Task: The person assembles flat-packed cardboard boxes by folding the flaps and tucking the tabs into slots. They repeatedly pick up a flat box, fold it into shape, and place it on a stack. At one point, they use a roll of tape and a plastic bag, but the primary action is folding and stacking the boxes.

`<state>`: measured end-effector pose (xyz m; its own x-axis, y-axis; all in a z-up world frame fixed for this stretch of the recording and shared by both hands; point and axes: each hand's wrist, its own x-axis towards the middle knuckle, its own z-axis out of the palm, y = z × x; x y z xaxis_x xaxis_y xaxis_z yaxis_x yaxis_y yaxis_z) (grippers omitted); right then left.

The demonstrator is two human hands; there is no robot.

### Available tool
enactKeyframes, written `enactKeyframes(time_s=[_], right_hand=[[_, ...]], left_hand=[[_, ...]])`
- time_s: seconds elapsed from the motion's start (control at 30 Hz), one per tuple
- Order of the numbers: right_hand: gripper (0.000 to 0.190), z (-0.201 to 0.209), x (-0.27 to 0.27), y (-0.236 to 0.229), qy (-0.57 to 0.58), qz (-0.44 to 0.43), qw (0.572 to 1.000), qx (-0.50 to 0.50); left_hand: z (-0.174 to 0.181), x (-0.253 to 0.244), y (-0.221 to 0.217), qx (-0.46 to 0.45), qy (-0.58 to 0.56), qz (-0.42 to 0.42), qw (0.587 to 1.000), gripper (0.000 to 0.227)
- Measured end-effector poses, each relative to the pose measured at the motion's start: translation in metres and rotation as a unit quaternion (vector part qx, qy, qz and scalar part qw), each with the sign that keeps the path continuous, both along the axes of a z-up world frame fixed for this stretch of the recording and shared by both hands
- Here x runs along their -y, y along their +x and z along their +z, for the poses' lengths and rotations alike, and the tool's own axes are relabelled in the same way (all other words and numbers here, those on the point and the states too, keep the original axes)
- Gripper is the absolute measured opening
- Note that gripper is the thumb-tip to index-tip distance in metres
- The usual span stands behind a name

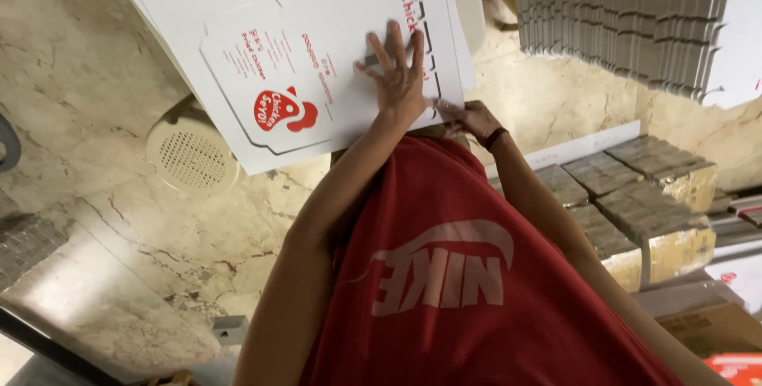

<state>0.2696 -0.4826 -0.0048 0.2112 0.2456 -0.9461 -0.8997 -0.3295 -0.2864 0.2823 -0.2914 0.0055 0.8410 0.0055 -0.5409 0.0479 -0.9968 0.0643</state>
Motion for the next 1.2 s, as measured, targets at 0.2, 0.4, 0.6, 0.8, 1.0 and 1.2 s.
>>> enactKeyframes(time_s=[0.2, 0.4, 0.6, 0.8, 1.0, 1.2], right_hand=[[0.047, -0.004, -0.001, -0.009, -0.07, -0.026, 0.995, 0.061], [0.055, -0.005, -0.007, -0.01, -0.079, 0.055, 0.988, 0.122], [0.073, 0.001, -0.015, -0.038, -0.102, 0.16, 0.873, 0.449], [0.054, 0.003, -0.011, -0.048, -0.005, -0.047, 0.955, 0.292], [0.045, -0.012, -0.024, -0.063, 0.01, -0.223, 0.968, 0.113], [0.042, 0.007, -0.061, -0.053, -0.062, -0.156, 0.983, 0.073]], left_hand=[[0.016, 0.002, 0.011, -0.104, -0.033, 0.006, 0.994, 0.118], [0.023, 0.001, 0.018, -0.112, -0.002, 0.014, 0.994, 0.126], [0.025, 0.003, 0.018, -0.117, 0.004, 0.005, 0.993, 0.121], [-0.013, 0.005, -0.005, -0.084, 0.009, 0.023, 0.996, 0.112], [-0.002, -0.041, -0.005, -0.024, -0.128, 0.008, 0.991, 0.083], [-0.002, -0.064, -0.031, -0.035, -0.07, -0.039, 0.996, 0.115]])
